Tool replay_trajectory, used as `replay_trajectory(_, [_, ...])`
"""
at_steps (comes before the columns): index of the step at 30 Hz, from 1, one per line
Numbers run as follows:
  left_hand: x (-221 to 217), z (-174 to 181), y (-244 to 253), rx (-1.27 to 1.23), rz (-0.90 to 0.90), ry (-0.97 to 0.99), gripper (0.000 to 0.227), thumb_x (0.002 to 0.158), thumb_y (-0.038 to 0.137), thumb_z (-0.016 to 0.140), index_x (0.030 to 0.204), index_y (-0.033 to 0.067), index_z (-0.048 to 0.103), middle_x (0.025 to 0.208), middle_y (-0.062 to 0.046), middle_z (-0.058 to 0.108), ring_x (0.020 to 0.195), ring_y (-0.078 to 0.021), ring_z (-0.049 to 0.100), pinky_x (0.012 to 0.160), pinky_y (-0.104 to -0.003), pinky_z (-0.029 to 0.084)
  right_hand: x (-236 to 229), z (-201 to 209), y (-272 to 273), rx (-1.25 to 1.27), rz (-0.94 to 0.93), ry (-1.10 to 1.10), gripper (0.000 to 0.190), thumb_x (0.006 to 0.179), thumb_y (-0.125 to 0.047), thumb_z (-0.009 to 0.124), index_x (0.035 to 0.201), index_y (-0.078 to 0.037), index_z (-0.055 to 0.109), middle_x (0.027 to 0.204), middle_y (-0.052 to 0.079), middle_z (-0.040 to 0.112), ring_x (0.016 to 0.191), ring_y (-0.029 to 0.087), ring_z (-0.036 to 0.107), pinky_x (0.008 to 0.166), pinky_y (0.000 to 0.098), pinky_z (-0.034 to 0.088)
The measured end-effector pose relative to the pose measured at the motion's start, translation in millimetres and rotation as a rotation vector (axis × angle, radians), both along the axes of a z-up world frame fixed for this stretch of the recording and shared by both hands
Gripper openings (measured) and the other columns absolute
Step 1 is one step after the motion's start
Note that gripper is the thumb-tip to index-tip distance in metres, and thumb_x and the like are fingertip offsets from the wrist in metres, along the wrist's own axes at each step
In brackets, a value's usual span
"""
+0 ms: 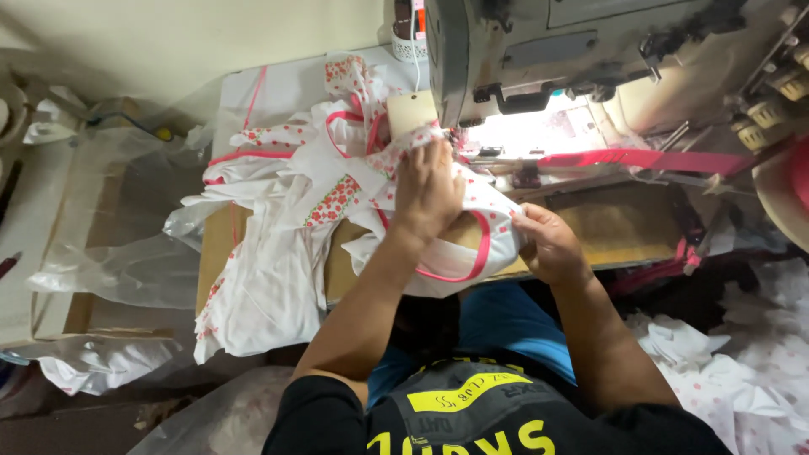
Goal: Picking up, unfolding, and arranging fabric garments on a sewing table
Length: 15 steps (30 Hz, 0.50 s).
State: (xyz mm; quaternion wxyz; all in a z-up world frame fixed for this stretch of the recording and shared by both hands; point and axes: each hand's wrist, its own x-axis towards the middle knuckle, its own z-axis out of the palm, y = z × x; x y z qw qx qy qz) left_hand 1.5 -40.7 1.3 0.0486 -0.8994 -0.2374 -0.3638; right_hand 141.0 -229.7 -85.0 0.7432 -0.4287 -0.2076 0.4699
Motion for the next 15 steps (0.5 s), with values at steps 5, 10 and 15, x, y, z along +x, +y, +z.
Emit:
replay_trajectory(5, [-43, -28, -5, -0.135, -0.129, -0.102, 0.027, 0.094, 0.015, 0.051, 0.115, 0.0048, 0.063, 0.094, -0.014, 0.060, 0.087, -0.0387, 0.064, 0.080, -0.047, 0.051, -12, 9, -4, -0.091, -0.011, 0.036, 0.005, 0.096, -0.008, 0.066, 0.095, -0.006, 0.062, 0.064, 0.007, 0.064, 0.056, 0.017, 0.069, 0.051, 0.0258, 0.055])
replay_trajectory(10, [-42, -65, -41, -1.241, -0.301, -0.278, 0.051, 0.082, 0.010, 0.063, 0.132, 0.0199, 0.060, 0.098, -0.011, 0.071, 0.091, -0.0273, 0.074, 0.078, -0.035, 0.062, -13, -31, -19, -0.071, -0.001, 0.079, 0.006, 0.094, -0.007, 0.066, 0.094, -0.003, 0.061, 0.067, 0.015, 0.068, 0.057, 0.024, 0.072, 0.050, 0.0332, 0.057])
replay_trajectory(15, [-40, -5, -26, -0.570, -0.280, -0.146, 0.055, 0.090, 0.024, 0.058, 0.141, 0.0060, 0.060, 0.124, -0.023, 0.060, 0.112, -0.0445, 0.060, 0.098, -0.056, 0.047, -31, -75, -24, -0.062, 0.026, 0.034, 0.016, 0.092, -0.008, 0.066, 0.106, -0.001, 0.069, 0.086, 0.018, 0.076, 0.072, 0.028, 0.077, 0.062, 0.0427, 0.062])
